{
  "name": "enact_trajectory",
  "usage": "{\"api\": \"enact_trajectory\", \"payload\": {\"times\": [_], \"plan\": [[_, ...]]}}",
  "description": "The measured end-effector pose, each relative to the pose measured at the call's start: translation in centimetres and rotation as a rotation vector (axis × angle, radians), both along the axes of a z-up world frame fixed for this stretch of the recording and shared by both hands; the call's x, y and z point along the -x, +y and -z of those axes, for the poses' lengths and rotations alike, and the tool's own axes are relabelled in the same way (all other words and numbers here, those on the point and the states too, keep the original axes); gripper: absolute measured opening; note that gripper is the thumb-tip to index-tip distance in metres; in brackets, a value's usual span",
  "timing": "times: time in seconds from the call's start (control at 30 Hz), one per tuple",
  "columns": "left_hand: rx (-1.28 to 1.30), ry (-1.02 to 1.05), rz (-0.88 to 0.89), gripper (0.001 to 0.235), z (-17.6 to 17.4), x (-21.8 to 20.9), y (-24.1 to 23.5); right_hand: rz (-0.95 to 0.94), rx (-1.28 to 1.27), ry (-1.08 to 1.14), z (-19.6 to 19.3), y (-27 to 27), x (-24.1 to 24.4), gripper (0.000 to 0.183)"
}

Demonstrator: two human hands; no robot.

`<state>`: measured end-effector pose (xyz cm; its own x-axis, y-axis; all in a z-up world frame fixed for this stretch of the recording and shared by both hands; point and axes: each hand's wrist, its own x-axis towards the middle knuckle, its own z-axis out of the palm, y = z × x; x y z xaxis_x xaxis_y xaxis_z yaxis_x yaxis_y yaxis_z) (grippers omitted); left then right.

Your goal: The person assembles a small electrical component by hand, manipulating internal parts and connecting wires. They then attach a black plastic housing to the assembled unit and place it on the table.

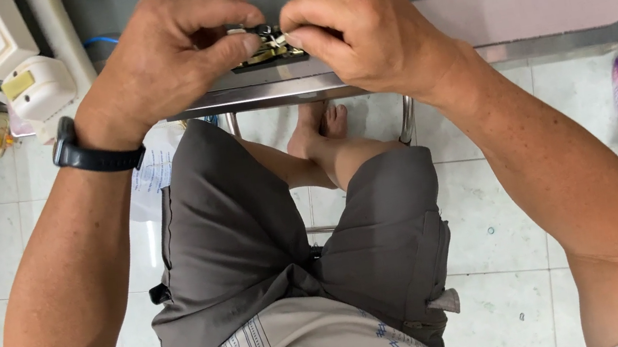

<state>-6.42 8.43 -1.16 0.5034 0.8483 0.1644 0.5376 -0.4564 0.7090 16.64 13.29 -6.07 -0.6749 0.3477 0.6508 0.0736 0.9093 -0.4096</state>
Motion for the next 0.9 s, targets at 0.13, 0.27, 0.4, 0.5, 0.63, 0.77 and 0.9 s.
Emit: {"api": "enact_trajectory", "payload": {"times": [0.13,0.27,0.4,0.5,0.63,0.77,0.9], "plan": [[-0.07,0.008,0.017,0.009,0.0,-0.5,-0.5,0.0,0.051,0.019,0.0,0.2,-0.2,0.008],[-0.121,-0.006,0.002,0.013,0.7,-0.4,-0.8,-0.042,0.062,0.069,0.1,0.3,-0.5,0.012],[-0.109,-0.044,-0.069,0.013,1.1,-0.5,-1.0,-0.017,0.098,0.048,0.3,0.4,-0.3,0.007],[-0.104,-0.079,-0.113,0.013,1.1,-0.7,-1.3,-0.043,0.055,0.063,0.5,0.5,-0.1,0.008],[0.018,-0.135,-0.268,0.013,1.4,-0.6,-1.4,-0.043,0.062,0.064,0.5,0.5,0.0,0.008],[0.048,-0.085,-0.313,0.008,1.2,-0.9,-1.3,-0.037,0.088,0.056,0.4,0.3,0.0,0.009],[0.059,-0.115,-0.299,0.009,1.0,-1.1,-1.3,-0.048,0.05,0.079,0.3,0.2,0.1,0.011]]}}
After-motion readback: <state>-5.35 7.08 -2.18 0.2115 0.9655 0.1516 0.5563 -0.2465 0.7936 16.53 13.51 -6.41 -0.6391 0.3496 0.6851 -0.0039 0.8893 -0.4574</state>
